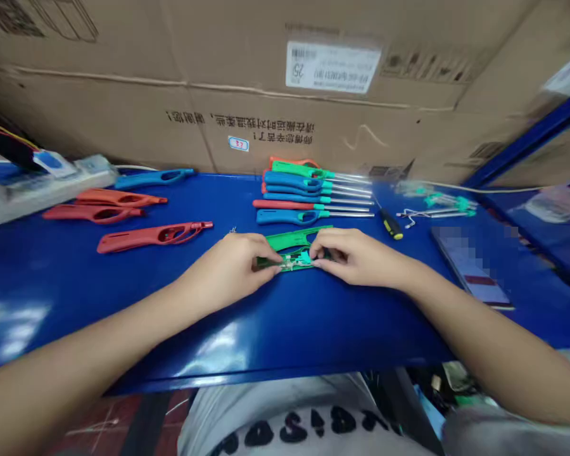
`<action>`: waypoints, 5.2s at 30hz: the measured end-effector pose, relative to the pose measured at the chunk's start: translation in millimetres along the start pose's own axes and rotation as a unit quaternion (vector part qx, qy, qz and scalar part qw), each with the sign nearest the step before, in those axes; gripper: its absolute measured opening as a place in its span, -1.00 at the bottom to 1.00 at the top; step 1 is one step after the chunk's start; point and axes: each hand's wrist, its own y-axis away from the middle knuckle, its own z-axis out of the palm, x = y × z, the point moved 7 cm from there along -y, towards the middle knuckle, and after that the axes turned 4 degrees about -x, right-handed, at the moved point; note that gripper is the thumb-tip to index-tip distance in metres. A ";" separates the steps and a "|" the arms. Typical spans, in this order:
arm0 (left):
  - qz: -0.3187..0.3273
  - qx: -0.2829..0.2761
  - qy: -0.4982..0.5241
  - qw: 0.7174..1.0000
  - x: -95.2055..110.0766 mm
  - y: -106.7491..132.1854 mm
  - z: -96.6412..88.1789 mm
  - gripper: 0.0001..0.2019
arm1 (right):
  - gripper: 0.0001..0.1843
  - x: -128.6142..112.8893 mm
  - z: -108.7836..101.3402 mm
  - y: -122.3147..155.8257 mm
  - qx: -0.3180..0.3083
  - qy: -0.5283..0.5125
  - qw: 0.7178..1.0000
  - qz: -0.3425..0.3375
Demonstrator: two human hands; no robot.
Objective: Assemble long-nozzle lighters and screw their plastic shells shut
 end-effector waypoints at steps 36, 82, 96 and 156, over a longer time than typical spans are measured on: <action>0.168 0.043 -0.170 0.970 28.1 4.9 20.8 -0.61 | -0.84 11.1 -1.6 2.7 -0.016 -0.019 0.999 0.035; 0.145 0.165 -0.203 0.954 19.7 6.7 -21.0 -0.67 | -0.81 31.8 -19.5 4.4 0.107 -0.125 0.977 0.135; 0.081 0.011 -0.139 0.987 12.5 2.1 -9.4 -0.72 | -0.60 10.5 -5.1 1.7 0.033 0.039 0.998 0.023; 0.141 0.166 -0.026 0.976 5.8 -0.6 -23.2 -0.76 | -0.75 2.5 -31.7 10.9 0.101 0.205 0.973 -0.027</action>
